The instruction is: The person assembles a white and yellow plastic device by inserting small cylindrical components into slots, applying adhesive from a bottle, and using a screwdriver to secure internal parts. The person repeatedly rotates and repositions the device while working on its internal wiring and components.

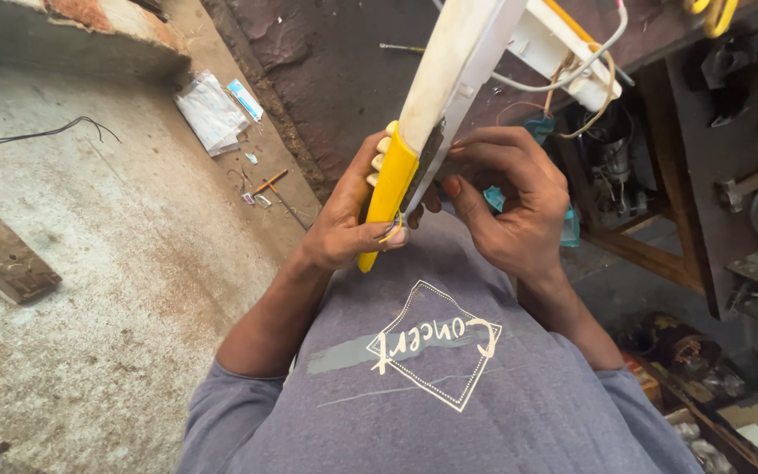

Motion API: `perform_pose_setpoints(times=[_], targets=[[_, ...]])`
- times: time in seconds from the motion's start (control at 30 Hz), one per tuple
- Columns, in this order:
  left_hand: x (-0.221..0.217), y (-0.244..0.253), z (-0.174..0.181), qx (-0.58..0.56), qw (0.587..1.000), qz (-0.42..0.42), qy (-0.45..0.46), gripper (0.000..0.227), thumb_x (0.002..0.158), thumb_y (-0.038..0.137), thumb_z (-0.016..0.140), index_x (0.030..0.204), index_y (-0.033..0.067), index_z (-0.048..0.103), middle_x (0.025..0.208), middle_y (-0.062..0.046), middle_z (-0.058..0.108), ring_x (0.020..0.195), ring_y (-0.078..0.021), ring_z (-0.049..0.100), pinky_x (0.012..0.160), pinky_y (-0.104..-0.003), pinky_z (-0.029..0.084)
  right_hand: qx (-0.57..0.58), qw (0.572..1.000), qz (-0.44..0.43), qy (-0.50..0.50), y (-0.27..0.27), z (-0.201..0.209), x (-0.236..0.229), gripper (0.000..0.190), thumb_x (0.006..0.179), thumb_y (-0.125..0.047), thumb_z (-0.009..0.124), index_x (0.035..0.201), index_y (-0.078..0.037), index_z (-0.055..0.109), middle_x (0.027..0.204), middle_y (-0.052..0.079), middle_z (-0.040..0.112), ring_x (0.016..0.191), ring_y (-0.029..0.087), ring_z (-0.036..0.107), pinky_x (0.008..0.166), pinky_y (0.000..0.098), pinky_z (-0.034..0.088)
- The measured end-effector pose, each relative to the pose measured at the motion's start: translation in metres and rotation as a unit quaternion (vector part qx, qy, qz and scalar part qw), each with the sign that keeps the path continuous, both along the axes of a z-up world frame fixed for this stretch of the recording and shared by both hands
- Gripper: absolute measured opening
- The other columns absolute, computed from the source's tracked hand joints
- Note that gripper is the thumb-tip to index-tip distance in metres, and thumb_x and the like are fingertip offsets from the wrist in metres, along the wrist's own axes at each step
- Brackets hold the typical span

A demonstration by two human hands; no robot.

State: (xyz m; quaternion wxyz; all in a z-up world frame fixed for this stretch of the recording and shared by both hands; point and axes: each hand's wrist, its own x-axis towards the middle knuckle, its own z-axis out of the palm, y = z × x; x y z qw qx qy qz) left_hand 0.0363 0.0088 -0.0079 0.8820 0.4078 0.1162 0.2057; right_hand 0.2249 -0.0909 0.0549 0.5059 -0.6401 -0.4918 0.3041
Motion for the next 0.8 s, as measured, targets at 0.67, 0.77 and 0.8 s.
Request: perform_pose_setpoints(times=[0.67,0.77,0.8], targets=[[0.069,-0.007,0.010,-0.059,0.994,0.088,-0.003,0.100,0.084,0.027,0.087,0.162,0.0022,0.028,0.137,-0.020,0.060,0.104,-0.0256,0.066,0.083,-0.039,0.057,0.161,0.911,-0.351,-0.144,-0.024,-0.150,0.323,0.068,0.100,-0.013,0.086,0.148,-0.008,0.039,0.139,0.014,0.050,0.125,0.023,0.053,0.098,0.0339,0.054],[0.071,0.009,0.013,-0.017,0.999,0.034,0.012,0.103,0.085,0.023,0.086,0.165,0.0036,0.024,0.128,-0.019,0.062,0.107,-0.0252,0.067,0.091,-0.038,0.057,0.080,0.919,-0.344,-0.177,-0.021,-0.200,0.406,0.088,0.095,-0.028,0.093,0.153,-0.006,0.030,0.154,0.017,0.044,0.141,0.030,0.048,0.110,0.0383,0.053],[0.070,0.016,0.014,-0.005,1.000,0.012,0.018,0.104,0.086,0.021,0.086,0.166,0.0045,0.022,0.125,-0.019,0.062,0.109,-0.0252,0.067,0.094,-0.037,0.057,0.071,0.916,-0.336,-0.207,-0.019,-0.213,0.422,0.086,0.093,-0.028,0.090,0.154,-0.005,0.035,0.154,0.018,0.045,0.144,0.032,0.048,0.118,0.0417,0.052]])
